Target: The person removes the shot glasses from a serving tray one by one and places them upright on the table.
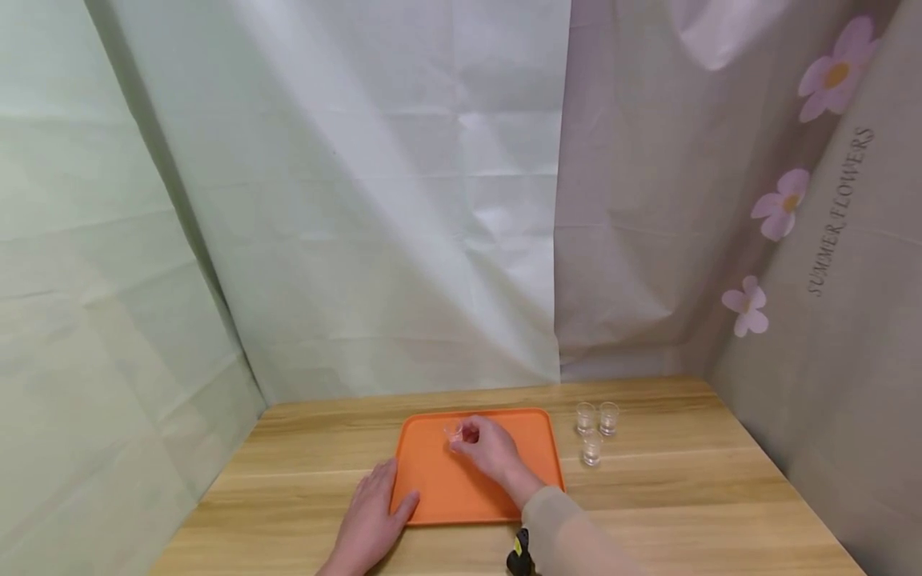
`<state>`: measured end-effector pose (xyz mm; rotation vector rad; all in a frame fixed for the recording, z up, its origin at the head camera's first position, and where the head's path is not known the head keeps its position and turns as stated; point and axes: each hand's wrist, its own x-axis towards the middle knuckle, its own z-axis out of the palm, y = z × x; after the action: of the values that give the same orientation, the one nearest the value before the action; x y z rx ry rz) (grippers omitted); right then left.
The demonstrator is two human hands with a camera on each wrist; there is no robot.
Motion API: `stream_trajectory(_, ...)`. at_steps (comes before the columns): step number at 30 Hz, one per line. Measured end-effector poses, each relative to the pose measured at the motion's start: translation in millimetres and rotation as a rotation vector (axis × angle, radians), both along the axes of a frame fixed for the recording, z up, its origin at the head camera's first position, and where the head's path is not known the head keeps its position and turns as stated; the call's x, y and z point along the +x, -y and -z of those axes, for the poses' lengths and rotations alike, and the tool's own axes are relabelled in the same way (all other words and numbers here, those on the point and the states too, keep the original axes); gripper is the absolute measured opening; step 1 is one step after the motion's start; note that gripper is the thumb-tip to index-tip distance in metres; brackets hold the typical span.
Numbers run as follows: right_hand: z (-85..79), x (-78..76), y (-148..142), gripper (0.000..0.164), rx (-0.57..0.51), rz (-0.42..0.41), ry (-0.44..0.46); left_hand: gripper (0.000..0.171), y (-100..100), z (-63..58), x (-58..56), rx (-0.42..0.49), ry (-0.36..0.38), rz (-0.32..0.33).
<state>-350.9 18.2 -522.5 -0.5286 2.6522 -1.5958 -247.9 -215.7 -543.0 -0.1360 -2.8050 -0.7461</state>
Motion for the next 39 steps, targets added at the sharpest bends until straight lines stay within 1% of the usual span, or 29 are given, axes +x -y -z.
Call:
stream_trajectory(6, 1.9, 1.3, 1, 0.015, -0.009, 0.002, 0.002, 0.076, 0, 0.1, 0.7, -0.002, -0.006, 0.001)
stream_trajectory(10, 1.4, 1.3, -1, 0.012, -0.026, -0.002, 0.01, 0.077, 0, -1.0, 1.2, -0.005, -0.024, 0.011)
stream_trajectory(15, 0.2, 3.6, -6, 0.014, -0.063, -0.013, -0.001, 0.076, -1, -1.5, 1.5, -0.001, -0.023, 0.015)
stream_trajectory(19, -0.6, 6.7, -9, 0.018, -0.091, 0.008, -0.013, 0.075, -1, -1.7, 2.8, -0.003, -0.04, 0.021)
stream_trajectory(23, -0.5, 8.8, -12, 0.017, -0.103, 0.028, -0.029, 0.076, 0, -1.4, 3.4, 0.002, -0.046, 0.021)
stream_trajectory(29, -2.9, 14.4, -22, 0.018, -0.095, 0.055, -0.056, 0.077, 2, 0.0, 1.9, -0.004, -0.032, 0.02)
stream_trajectory(31, -4.4, 17.3, -27, 0.019, -0.084, 0.062, -0.078, 0.077, 2, 0.3, 1.8, -0.001, -0.027, 0.019)
stream_trajectory(34, -7.2, 21.4, -34, 0.021, -0.076, 0.073, -0.092, 0.076, 2, 0.3, 2.3, -0.002, -0.037, 0.021)
stream_trajectory(39, -9.6, 27.7, -49, 0.023, -0.087, 0.085, -0.097, 0.077, 1, 0.1, 3.1, 0.014, -0.028, 0.022)
